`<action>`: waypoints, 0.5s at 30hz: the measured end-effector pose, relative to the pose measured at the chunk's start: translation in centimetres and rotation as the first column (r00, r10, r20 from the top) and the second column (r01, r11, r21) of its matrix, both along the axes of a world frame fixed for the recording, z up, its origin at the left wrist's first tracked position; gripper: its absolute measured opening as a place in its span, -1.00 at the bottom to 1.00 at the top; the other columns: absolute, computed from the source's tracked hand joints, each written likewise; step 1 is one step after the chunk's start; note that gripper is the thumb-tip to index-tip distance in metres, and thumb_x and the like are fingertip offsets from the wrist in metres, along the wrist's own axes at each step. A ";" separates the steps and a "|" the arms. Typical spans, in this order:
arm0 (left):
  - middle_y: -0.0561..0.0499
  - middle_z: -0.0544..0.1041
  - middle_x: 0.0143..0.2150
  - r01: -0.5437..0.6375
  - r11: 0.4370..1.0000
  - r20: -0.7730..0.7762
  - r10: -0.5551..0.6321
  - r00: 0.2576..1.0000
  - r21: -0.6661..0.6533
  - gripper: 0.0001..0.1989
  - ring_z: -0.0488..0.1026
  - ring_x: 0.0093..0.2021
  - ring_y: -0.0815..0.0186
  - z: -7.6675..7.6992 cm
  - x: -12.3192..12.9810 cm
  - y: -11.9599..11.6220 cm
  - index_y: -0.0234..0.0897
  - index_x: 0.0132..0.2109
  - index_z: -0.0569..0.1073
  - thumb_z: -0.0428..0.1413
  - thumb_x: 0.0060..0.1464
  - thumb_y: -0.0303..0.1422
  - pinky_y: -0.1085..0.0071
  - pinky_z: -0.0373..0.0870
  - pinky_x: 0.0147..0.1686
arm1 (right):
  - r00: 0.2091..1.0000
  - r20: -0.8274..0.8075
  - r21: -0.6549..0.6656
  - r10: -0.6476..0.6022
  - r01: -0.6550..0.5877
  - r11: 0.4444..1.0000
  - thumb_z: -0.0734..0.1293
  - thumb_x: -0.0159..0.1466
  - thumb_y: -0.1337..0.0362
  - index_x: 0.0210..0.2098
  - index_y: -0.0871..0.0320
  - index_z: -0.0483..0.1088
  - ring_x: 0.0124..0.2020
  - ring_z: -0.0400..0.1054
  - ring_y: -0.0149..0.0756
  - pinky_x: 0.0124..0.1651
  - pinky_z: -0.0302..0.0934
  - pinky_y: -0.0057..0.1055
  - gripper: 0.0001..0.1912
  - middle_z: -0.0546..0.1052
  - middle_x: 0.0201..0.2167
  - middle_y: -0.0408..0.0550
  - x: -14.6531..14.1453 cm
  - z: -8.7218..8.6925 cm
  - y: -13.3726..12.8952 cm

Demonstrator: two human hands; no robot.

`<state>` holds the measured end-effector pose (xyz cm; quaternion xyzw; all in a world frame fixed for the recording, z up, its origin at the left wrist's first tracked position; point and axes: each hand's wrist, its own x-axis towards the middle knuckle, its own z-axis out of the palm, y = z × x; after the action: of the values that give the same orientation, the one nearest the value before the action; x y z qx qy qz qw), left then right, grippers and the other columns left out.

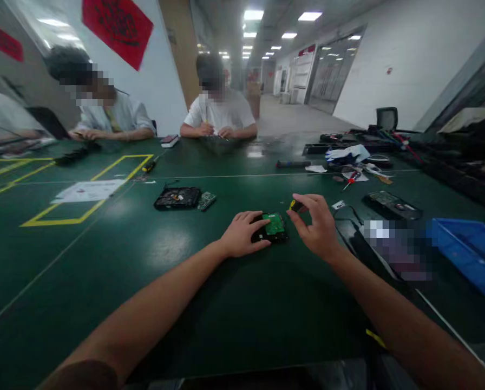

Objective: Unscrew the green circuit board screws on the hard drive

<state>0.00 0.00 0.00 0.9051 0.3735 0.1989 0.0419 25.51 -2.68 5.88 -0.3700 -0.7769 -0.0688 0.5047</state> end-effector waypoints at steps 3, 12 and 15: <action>-0.19 0.26 0.41 0.007 1.000 0.010 -0.007 1.000 -0.003 -0.28 0.23 0.37 -0.08 0.0 -0.1 0.0 -0.07 0.38 0.33 0.13 0.19 0.14 -0.10 0.16 0.33 | 0.999 -0.007 -0.047 0.039 -0.040 0.998 0.32 0.39 0.37 0.30 -0.04 0.28 -0.05 0.48 -0.10 0.03 0.44 -0.02 -0.49 0.49 0.08 0.06 0.0 -0.3 0.1; -0.17 0.24 0.42 0.019 1.000 0.016 -0.019 1.000 -0.012 -0.28 0.22 0.37 -0.10 0.2 -0.2 0.0 -0.05 0.39 0.31 0.13 0.20 0.14 -0.12 0.16 0.33 | 0.999 0.000 -0.003 0.048 -0.048 0.999 0.38 0.35 0.36 0.23 -0.09 0.33 -0.04 0.45 -0.08 0.01 0.44 -0.02 -0.51 0.48 -0.02 0.02 -0.2 0.3 -0.1; -0.17 0.23 0.43 0.022 1.000 0.018 -0.022 1.000 -0.011 -0.27 0.21 0.37 -0.10 0.1 -0.3 0.1 -0.06 0.40 0.31 0.13 0.20 0.14 -0.13 0.15 0.34 | 0.998 -0.001 -0.033 0.057 -0.057 0.998 0.32 0.37 0.40 0.29 -0.06 0.28 -0.04 0.46 -0.09 0.02 0.43 -0.02 -0.47 0.48 0.07 0.05 -0.1 0.0 0.0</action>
<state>-0.25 0.08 0.07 0.9071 0.3643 0.2044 0.0525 25.45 -2.69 5.92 -0.3560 -0.7881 -0.0416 0.5005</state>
